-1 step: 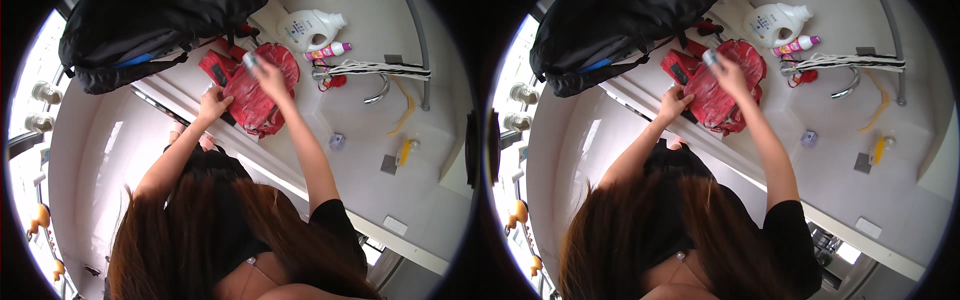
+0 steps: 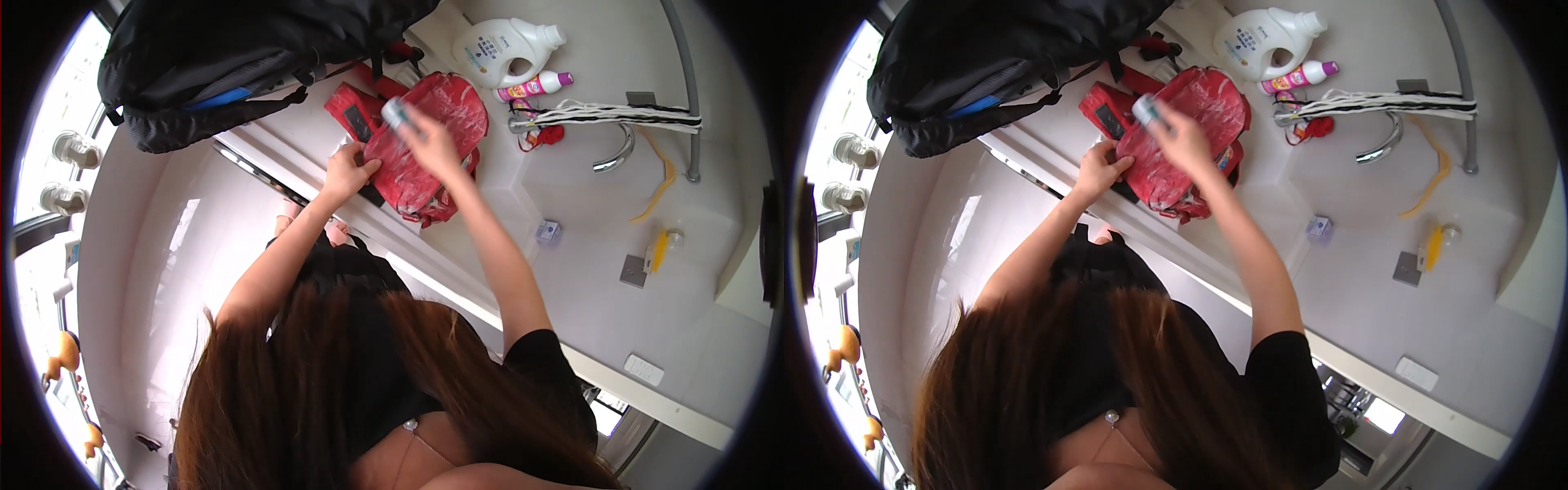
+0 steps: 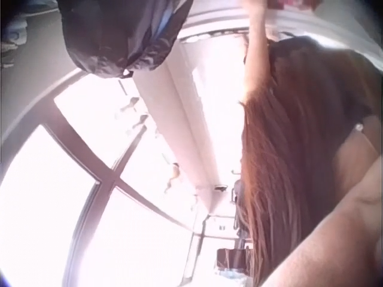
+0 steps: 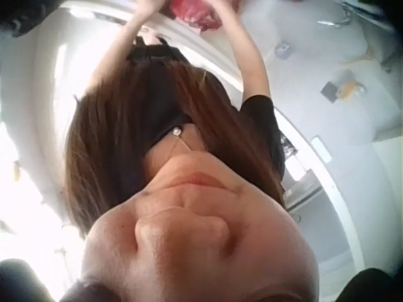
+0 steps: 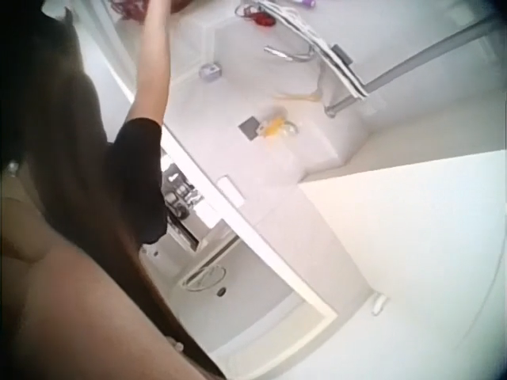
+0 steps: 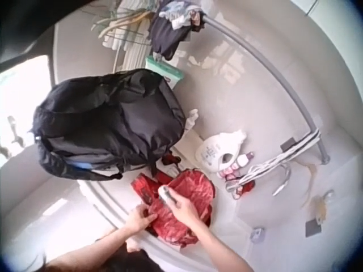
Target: The person cleans a backpack by applying a cleaning solution from a bottle and scrubbing the surface with a small brush.
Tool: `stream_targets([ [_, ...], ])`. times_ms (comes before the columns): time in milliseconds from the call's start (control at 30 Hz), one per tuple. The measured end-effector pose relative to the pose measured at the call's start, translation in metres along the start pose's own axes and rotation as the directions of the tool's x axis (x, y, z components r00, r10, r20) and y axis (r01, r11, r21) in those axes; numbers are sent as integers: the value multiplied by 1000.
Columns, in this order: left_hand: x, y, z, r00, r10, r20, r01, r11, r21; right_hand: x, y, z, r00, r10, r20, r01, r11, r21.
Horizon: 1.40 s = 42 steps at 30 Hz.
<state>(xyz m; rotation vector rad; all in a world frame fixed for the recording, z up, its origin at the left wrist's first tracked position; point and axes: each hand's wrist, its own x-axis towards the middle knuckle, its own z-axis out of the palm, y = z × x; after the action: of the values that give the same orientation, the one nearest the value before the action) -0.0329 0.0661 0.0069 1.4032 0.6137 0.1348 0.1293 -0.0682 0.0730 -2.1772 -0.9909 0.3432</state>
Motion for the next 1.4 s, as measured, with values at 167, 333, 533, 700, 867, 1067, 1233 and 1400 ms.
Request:
stream_targets([
  [167, 0, 6, -9, 984, 0, 176, 8, 999, -41, -62, -55, 27, 999, -38, -16, 35, 991, -127],
  [333, 0, -5, -7, 992, 34, 120, -43, 996, 76, -51, -33, 26, 1000, 27, 16, -21, 951, -307],
  [533, -4, -3, 1, 998, 30, 59, -35, 996, 77, 33, 32, -25, 987, 4, -162, -111, 748, -654],
  [700, -5, 8, 4, 999, -2, 44, -1, 997, 71, 101, 70, -46, 913, 155, -379, -386, 630, -674],
  [867, -7, 5, 6, 999, 21, 46, -27, 992, 127, 110, 73, -60, 886, 234, -401, -436, 716, -545],
  [1067, 2, -1, -3, 981, -63, 182, 76, 995, -66, 9, -23, -30, 973, -117, -197, 69, 970, -235],
  [1233, 6, 2, -4, 968, -70, 241, 92, 993, -80, -65, -62, 11, 998, 45, 49, -35, 982, -186],
  [1400, 5, -6, 4, 986, -46, 159, 39, 998, 50, -44, -13, 12, 999, 46, -4, -44, 920, -388],
])
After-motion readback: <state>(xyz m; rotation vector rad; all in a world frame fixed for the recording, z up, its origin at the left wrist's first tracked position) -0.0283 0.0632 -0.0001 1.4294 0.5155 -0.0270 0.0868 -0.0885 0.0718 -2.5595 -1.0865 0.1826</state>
